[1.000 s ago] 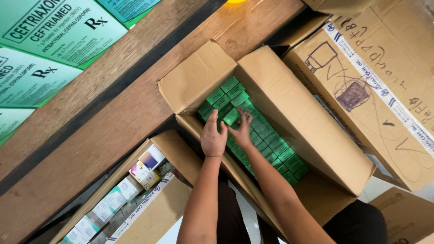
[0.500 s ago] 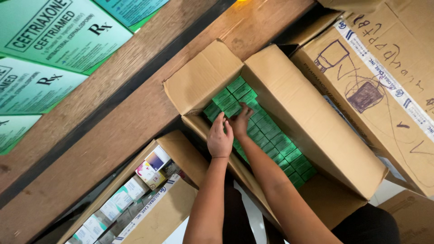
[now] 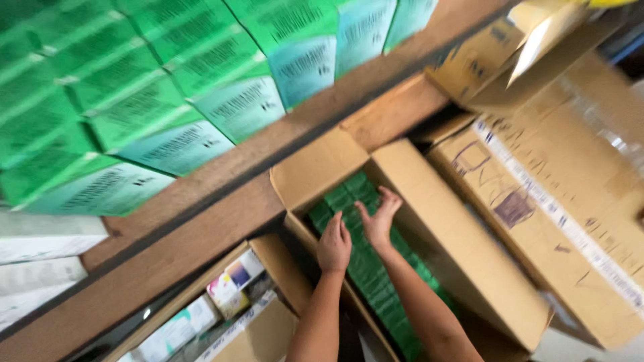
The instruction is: The person repeatedly picks up green boxes from a shelf and places them into a cardboard box on the floor, arranging them in neat rows. The person continues this process throughout the clip, filling the box with the green boxes.
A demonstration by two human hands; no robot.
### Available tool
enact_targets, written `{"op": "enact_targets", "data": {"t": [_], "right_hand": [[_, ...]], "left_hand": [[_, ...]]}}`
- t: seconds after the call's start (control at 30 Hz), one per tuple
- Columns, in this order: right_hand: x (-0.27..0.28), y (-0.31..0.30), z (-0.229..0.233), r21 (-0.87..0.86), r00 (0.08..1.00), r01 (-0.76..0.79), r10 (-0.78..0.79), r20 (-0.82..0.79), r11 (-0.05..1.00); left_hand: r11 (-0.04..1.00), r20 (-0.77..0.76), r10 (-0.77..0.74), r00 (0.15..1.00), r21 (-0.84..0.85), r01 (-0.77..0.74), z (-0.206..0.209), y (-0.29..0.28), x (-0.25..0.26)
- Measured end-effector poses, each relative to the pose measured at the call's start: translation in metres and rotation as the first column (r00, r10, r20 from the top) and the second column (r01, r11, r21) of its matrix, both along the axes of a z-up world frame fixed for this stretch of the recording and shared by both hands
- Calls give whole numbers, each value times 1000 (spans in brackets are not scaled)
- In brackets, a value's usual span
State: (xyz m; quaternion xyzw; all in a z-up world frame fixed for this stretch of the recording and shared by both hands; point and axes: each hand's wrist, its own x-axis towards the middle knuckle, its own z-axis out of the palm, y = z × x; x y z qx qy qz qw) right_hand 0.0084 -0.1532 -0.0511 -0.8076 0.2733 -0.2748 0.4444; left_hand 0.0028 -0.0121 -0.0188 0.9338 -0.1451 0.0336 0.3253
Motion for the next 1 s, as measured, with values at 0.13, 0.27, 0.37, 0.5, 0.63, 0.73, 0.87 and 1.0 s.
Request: {"op": "enact_targets", "data": {"t": [0.13,0.27,0.37,0.5,0.63,0.73,0.87,1.0], "right_hand": [[50,-47,153,-196,877,45,55,478,980],[113,-93,305,-433,721,105,231,654,895],[146,-108,373,-717,936,107,174,306,688],[157,-101,393,-451,906,-157,310,287,878],[133,-105,378,-233,850,-100,204,486,967],[68,-106,332,-264,762,-11,179,622,964],[-36,-69,231,-416,893,-83,253,372,906],[-91,-19,98,97,975,-152,166,-150,984]], "left_hand": [[1000,-51,16,999,-15,-17,0,-1,0],[998,7,7,1000,-59,-6,0,1,0],[996,-1,-3,1000,-87,3,2,0,3],[995,-39,10,999,-101,-14,3,0,-3],[982,53,50,997,-187,-39,-4,-6,5],[986,122,34,992,-168,-13,-15,-2,3],[994,42,-1,999,-112,6,-17,1,-6],[992,53,8,999,-127,-1,-4,2,4]]}}
